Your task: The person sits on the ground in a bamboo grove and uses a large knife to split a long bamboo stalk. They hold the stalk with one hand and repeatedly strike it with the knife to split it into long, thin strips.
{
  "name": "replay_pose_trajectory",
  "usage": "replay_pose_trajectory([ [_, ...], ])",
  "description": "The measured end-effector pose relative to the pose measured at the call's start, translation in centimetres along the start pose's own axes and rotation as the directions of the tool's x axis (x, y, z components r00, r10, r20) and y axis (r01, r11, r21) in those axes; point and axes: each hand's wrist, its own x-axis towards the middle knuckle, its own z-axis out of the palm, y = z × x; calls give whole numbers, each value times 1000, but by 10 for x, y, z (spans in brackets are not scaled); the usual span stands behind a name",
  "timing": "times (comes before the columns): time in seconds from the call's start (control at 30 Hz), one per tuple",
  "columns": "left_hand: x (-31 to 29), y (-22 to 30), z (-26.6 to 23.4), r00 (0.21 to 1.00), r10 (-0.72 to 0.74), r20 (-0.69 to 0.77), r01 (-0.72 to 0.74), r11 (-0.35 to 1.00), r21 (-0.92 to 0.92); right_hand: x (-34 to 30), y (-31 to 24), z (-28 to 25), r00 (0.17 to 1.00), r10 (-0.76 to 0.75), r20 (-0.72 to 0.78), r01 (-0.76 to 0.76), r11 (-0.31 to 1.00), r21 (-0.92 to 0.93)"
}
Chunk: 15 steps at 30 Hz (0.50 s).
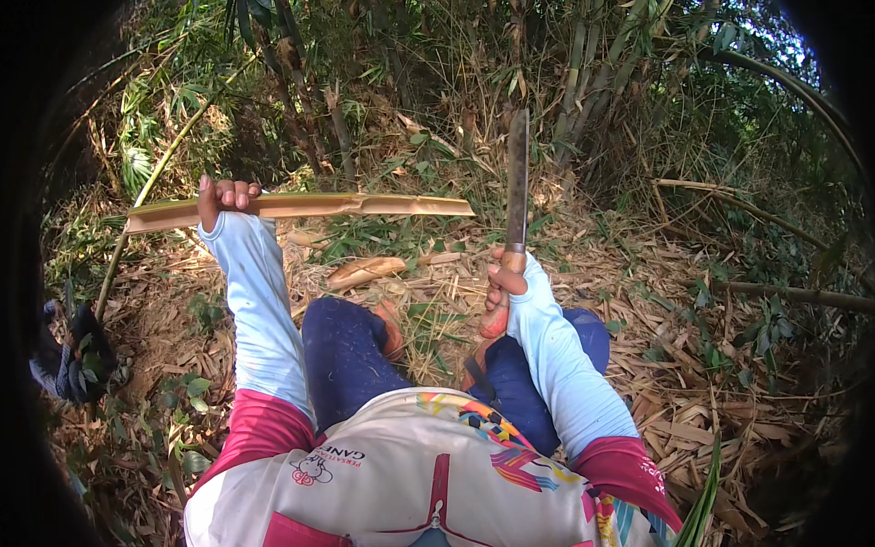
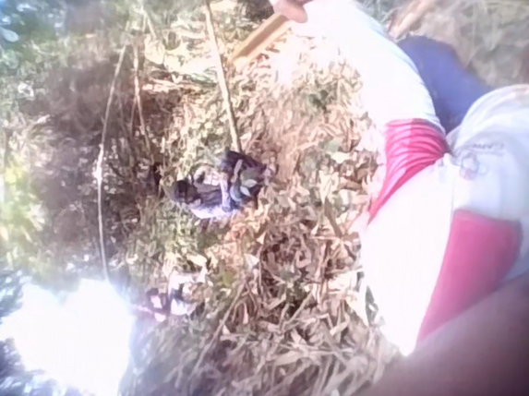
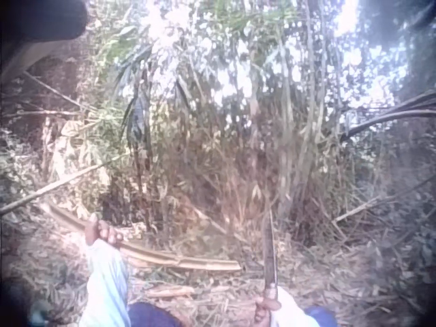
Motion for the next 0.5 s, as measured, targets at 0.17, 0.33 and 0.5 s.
replay_pose_trajectory([
  [0.17,10,9,-31,995,2,-98,-13,993,-116,-26,42,-14,992,17,-128,-12,999,35],
  [0.33,4,11,-24,982,-6,-187,-34,977,-210,-39,60,-24,986,131,-104,-135,990,-33],
  [0.5,-11,9,-3,988,-16,-154,-37,940,-339,-43,64,-23,995,45,-88,-55,992,-110],
])
